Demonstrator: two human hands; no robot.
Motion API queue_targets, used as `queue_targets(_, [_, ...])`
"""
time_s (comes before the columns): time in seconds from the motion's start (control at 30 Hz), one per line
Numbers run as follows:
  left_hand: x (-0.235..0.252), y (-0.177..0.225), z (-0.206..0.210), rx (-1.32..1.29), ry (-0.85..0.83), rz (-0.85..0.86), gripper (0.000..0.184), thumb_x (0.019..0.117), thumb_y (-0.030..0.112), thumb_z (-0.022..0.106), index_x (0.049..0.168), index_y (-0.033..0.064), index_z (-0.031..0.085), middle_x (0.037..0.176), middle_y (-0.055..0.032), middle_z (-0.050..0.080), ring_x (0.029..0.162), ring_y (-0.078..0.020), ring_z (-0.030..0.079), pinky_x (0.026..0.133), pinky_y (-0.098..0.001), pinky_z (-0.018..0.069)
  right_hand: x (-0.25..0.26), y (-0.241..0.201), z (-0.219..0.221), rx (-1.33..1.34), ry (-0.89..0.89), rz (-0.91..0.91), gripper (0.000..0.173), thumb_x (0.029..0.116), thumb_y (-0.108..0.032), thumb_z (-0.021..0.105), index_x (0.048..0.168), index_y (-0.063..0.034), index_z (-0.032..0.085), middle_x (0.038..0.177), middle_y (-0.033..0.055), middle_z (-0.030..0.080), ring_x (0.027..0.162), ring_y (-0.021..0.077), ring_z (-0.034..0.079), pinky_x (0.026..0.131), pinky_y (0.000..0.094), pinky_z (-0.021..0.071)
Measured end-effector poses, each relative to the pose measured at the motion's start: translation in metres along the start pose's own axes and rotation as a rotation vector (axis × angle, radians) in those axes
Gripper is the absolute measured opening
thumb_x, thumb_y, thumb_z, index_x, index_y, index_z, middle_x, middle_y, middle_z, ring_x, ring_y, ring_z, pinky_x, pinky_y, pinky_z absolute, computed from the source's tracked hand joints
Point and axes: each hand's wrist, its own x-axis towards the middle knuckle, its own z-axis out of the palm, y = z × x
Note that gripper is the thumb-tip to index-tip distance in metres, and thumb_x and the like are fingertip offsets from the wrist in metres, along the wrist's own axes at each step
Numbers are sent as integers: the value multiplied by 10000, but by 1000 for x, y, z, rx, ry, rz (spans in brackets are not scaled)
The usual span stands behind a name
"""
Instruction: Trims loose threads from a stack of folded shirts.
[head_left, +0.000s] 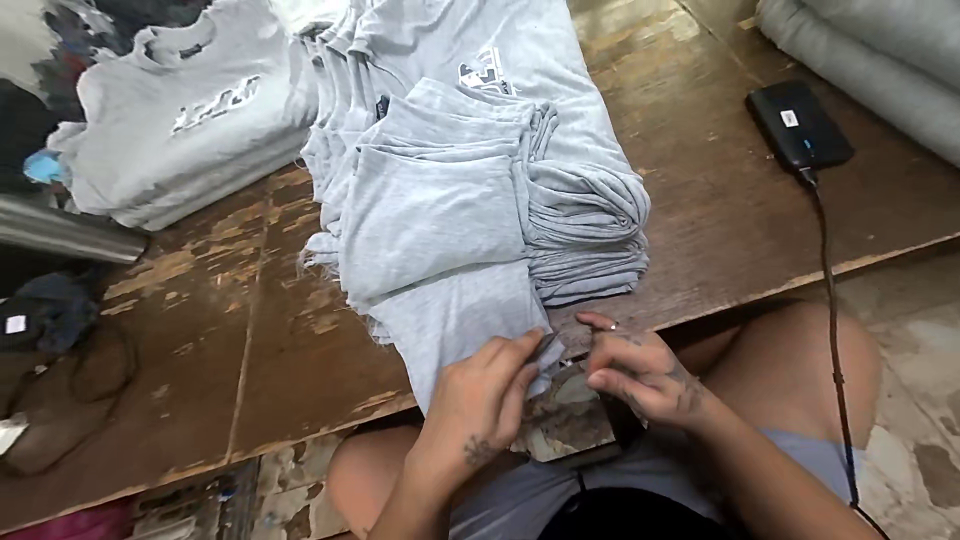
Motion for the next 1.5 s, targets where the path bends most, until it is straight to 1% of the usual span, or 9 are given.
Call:
queue_targets(0.2, [-5,-16,11,-778,238,-289,378,1023,172,558,1325,-48,500,929,48,675,670,-35,643,535,-190,547,19,0,24,-478,35,-66,203,968,-258,676,1134,-186,768,1175,231,699,1094,361,682,926,478,563])
queue_targets(0.33, [-15,-25,4,-754,164,-177,467,1054,344,546,1373,4,535,981,60,677,754,-12,648,617,-186,562,-1,3,21,-434,164,-245,122,1025,-190,584,1022,-125,686,926,84,663,935,214,644,930,351,524])
queue_targets(0.57, [-35,-32,-17,-261,64,2,461,1025,400,568,1304,38,628,960,-70,642,822,-44,580,747,-183,492,-42,-29,-3,-497,-417,14,295,973,-347,587,820,-148,742,721,11,675,699,183,680,645,365,574])
queue_targets(0.77, [-14,-26,-25,-106,-24,103,178,952,191,583,947,44,683,762,-70,646,645,-133,605,589,-279,507,21,-38,2,-523,-33,-66,420,1014,-462,574,1071,-73,721,903,104,700,851,214,677,760,323,561])
queue_targets(0.93, [-4,-26,-34,-168,-255,-1,308,905,231,711,1103,2,654,748,-94,640,604,-201,610,553,-394,522,39,-29,9,-581,-101,26,590,915,-521,667,1234,-25,694,1022,179,711,918,309,711,782,418,601])
queue_targets(1.03, [-3,-39,-31,-294,-136,111,214,992,212,588,969,8,646,794,-68,607,687,-80,558,630,-215,476,39,-29,9,-570,-98,47,675,895,-597,648,1264,-32,684,1037,180,704,898,303,708,758,425,600])
queue_targets(1.2, [28,-18,-14,-710,200,-99,72,977,132,567,989,62,578,842,81,611,752,42,571,691,-152,484,49,-11,31,-83,135,80,168,862,5,586,919,51,737,923,134,703,853,126,666,777,247,554])
queue_targets(1.33, [34,-21,7,-1064,380,-338,235,899,-5,544,1108,62,626,814,114,647,722,23,614,680,-169,534,46,2,23,491,93,289,349,904,-18,528,1247,-21,463,892,-95,644,800,-29,625,748,204,544])
queue_targets(1.5, [26,-23,10,-1102,382,-285,222,906,28,606,1117,71,660,751,136,649,669,28,610,643,-165,532,46,-6,27,-370,80,30,404,943,-282,669,1151,65,668,1040,199,713,935,252,715,824,365,597])
